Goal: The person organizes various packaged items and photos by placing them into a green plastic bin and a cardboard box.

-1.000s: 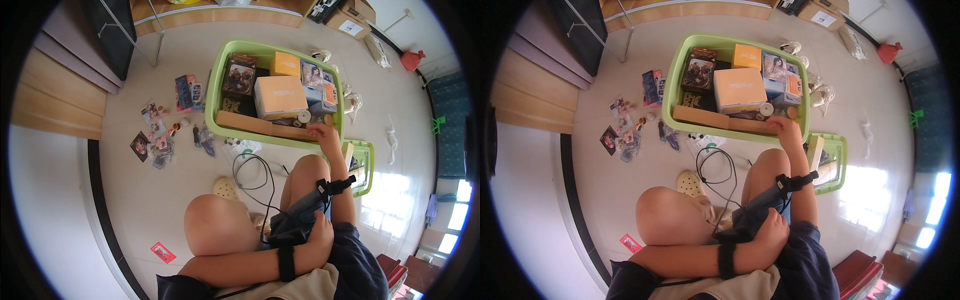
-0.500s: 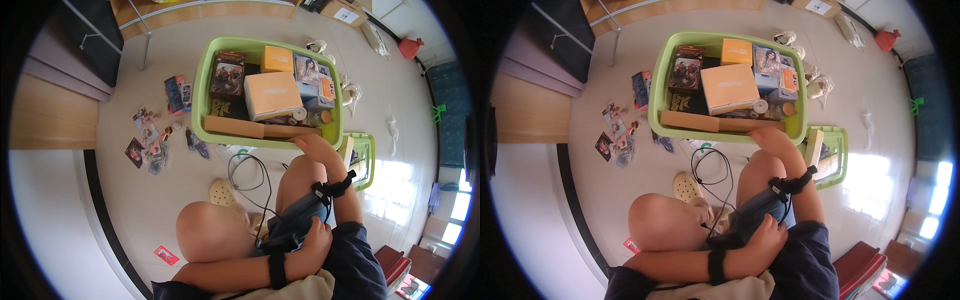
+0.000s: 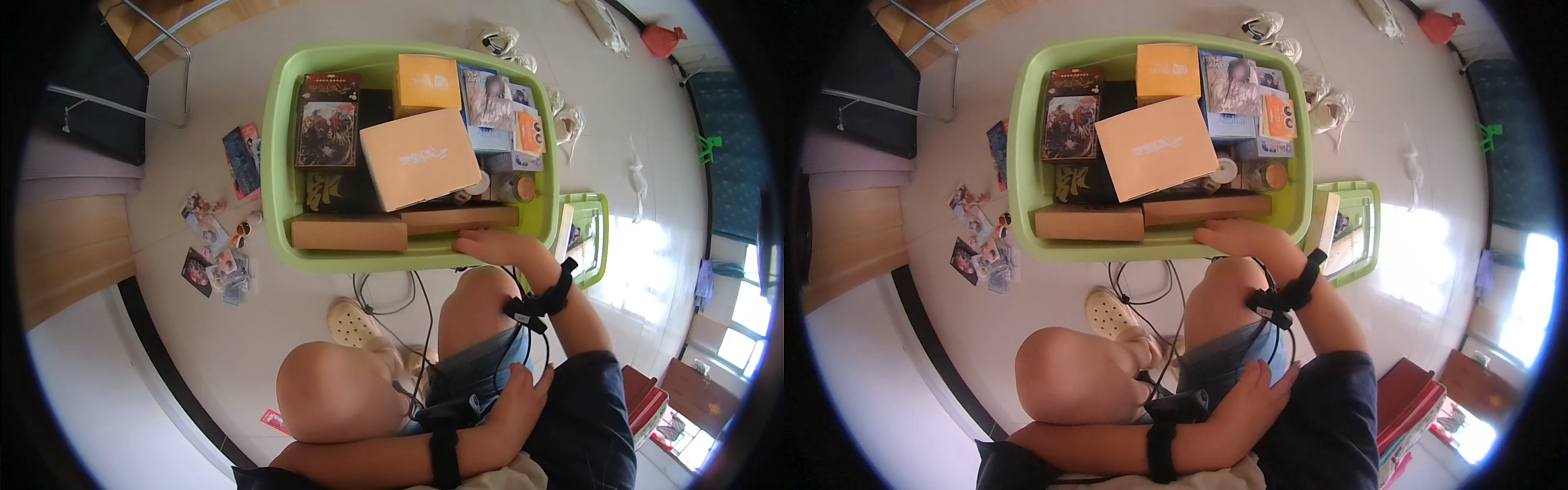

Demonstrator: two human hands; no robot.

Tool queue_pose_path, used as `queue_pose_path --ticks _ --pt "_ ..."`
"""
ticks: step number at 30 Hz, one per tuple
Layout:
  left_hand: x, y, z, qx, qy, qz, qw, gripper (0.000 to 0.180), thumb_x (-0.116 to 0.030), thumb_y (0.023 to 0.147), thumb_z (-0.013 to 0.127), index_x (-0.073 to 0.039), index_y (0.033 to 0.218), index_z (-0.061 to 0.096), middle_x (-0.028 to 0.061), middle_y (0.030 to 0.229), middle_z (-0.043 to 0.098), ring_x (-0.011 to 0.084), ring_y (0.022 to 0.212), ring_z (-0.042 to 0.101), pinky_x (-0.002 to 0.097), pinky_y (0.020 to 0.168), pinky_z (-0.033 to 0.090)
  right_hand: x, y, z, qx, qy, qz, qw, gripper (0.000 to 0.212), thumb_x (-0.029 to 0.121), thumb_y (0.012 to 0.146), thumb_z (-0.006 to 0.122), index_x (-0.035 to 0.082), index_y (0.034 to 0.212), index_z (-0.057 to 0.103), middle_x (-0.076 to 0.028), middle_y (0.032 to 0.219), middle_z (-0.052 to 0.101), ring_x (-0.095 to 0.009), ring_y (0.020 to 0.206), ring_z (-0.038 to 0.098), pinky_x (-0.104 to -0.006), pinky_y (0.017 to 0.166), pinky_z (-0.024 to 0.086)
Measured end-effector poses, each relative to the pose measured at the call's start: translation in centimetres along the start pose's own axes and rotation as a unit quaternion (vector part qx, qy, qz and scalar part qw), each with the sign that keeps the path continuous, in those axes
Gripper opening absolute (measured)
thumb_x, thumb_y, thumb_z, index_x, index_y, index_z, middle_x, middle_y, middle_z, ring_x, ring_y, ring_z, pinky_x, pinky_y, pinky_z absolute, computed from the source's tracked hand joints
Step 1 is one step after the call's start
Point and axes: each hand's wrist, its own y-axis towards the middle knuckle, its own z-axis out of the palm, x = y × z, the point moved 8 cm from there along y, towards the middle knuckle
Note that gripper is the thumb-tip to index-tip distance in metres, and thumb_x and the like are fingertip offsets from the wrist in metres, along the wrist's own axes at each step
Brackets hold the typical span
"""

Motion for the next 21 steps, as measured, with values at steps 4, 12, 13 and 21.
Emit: queue_pose_path --ticks 4,12,13,21 --pt "1.4 0.6 -1.5 -0.062 0.023 -0.015 0.998 0.041 -0.012 0.092 0.049 -0.003 0.130 0.064 0.0154 0.150 0.045 0.0354 0.118 0.056 0.0449 0.104 0.039 -0.4 2.2 -0.1 0.047 0.074 0.013 0.996 0.049 0.043 0.099 0.035 0.007 0.116 0.063 -0.019 0.125 0.064 -0.037 0.115 0.057 -0.0422 0.102 0.042" --pt "2.0 1.4 -0.6 -0.005 0.055 -0.035 0.998 0.045 -0.013 0.095 0.047 -0.002 0.136 0.059 0.0181 0.158 0.035 0.0385 0.123 0.054 0.0476 0.107 0.036 -1.3 3.6 0.6 0.065 0.139 0.091 0.984 0.057 0.048 0.099 0.036 0.004 0.121 0.065 -0.022 0.125 0.064 -0.034 0.117 0.058 -0.0398 0.103 0.042" --pt "2.0 1.4 -0.6 0.001 0.063 -0.031 0.998 0.045 -0.013 0.095 0.047 -0.002 0.136 0.059 0.0182 0.158 0.034 0.0385 0.124 0.054 0.0476 0.107 0.036 -1.8 3.8 0.8 0.051 0.146 0.095 0.983 0.059 0.049 0.098 0.036 0.004 0.123 0.065 -0.021 0.126 0.065 -0.033 0.118 0.058 -0.0395 0.104 0.041" --pt "1.9 0.9 -1.1 -0.013 0.082 -0.024 0.996 0.043 -0.012 0.094 0.050 -0.001 0.133 0.060 0.0234 0.161 0.024 0.0382 0.123 0.055 0.0462 0.104 0.039 -2.9 4.5 2.1 0.060 0.102 0.149 0.982 0.062 0.052 0.100 0.036 0.004 0.129 0.063 -0.019 0.125 0.066 -0.031 0.119 0.058 -0.0386 0.107 0.040"
